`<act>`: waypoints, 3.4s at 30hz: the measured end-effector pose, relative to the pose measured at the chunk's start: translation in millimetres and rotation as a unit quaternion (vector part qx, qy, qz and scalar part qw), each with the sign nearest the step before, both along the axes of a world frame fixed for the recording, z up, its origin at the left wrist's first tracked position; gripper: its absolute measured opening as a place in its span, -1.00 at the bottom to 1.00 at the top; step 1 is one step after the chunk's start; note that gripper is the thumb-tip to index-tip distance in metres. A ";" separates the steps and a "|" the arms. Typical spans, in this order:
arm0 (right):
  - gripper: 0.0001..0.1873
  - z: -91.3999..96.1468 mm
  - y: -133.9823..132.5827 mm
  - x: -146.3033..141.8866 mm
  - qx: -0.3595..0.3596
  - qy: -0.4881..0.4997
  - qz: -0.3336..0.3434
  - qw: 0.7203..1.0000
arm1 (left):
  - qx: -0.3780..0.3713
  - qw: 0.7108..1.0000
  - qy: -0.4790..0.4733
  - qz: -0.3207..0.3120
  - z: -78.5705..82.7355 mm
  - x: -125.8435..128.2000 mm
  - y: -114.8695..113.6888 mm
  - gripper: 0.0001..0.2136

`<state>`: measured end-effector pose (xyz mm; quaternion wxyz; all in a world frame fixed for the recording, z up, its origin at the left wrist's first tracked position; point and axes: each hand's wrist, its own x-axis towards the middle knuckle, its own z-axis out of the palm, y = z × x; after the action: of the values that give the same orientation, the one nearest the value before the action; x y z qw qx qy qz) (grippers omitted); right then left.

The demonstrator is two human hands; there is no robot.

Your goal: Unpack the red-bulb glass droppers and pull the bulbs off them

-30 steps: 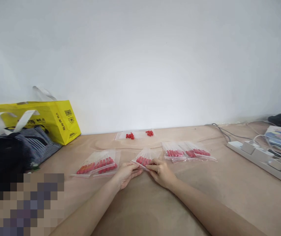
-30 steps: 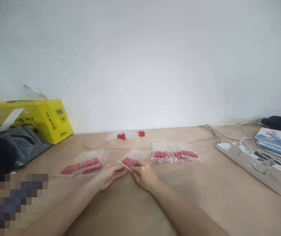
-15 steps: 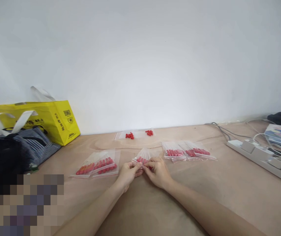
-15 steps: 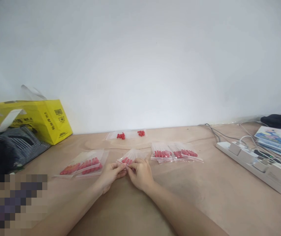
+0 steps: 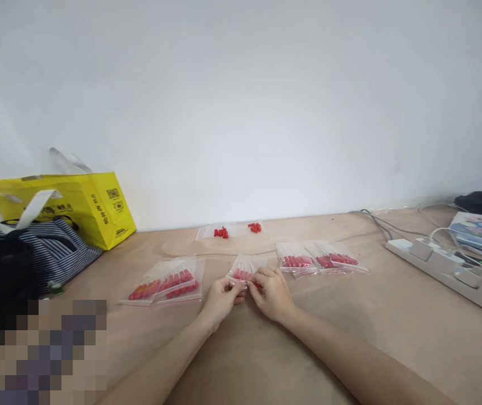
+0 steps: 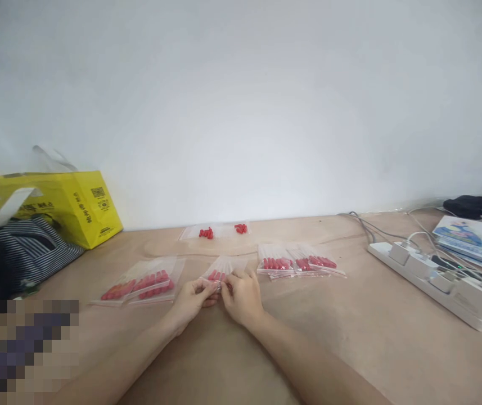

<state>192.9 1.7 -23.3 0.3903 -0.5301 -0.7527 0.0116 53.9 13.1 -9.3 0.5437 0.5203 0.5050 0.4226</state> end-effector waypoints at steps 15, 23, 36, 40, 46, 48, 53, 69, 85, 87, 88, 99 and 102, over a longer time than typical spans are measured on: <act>-0.83 -0.1 0.9 -7.2 -0.016 -0.111 -0.003 0.994 | 0.015 1.000 -0.020 -0.012 -1.0 5.1 0.8 -0.77; -0.84 -4.8 7.2 -9.0 -0.005 -0.037 -0.030 0.999 | 0.027 0.999 -0.028 -0.017 -5.5 9.6 -3.2 -0.74; -0.81 -9.1 14.9 14.7 0.023 -0.014 0.051 0.998 | 0.269 0.925 0.265 0.035 -4.3 -12.2 0.5 -0.89; -0.71 -11.8 9.6 21.4 0.058 -0.108 0.102 0.987 | 0.406 0.841 0.358 0.014 -4.8 -20.0 8.4 -0.69; -0.71 -10.7 5.6 24.1 0.069 -0.186 0.081 0.977 | 0.410 0.795 0.432 -0.117 -13.3 -22.4 16.0 -0.61; -0.71 -7.8 3.3 26.1 0.038 -0.190 0.057 0.979 | 0.414 0.785 0.443 -0.128 -10.7 -21.9 13.9 -0.70; -0.77 -5.7 1.5 31.6 -0.011 -0.169 0.000 0.985 | 0.419 0.769 0.472 -0.097 -3.5 -19.4 5.0 -0.88; -0.77 -7.1 15.2 35.7 -0.130 0.046 0.065 0.988 | 0.340 0.854 0.350 -0.182 7.6 -27.7 1.6 -0.89; -0.62 1.8 15.3 32.6 -0.225 0.144 0.186 0.946 | 0.327 0.877 0.335 -0.107 -6.6 -33.7 6.9 -0.71; -0.60 3.9 13.7 30.4 -0.220 0.143 0.190 0.946 | 0.310 0.887 0.323 -0.108 -5.5 -34.4 7.0 -0.67; -0.59 4.3 13.3 29.6 -0.221 0.145 0.191 0.945 | 0.301 0.893 0.318 -0.110 -4.6 -34.6 6.8 -0.65; -0.69 3.0 17.7 24.6 -0.303 0.247 0.223 0.893 | 0.270 0.908 0.293 -0.130 -1.5 -35.9 5.6 -0.62; -0.66 -0.7 17.2 24.9 -0.288 0.243 0.191 0.907 | 0.264 0.912 0.285 -0.129 0.1 -34.8 5.1 -0.62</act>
<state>217.8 18.9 -24.0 0.3819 -0.4462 -0.6855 0.4303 19.1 18.2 -9.2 0.2695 0.8039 0.4370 0.3004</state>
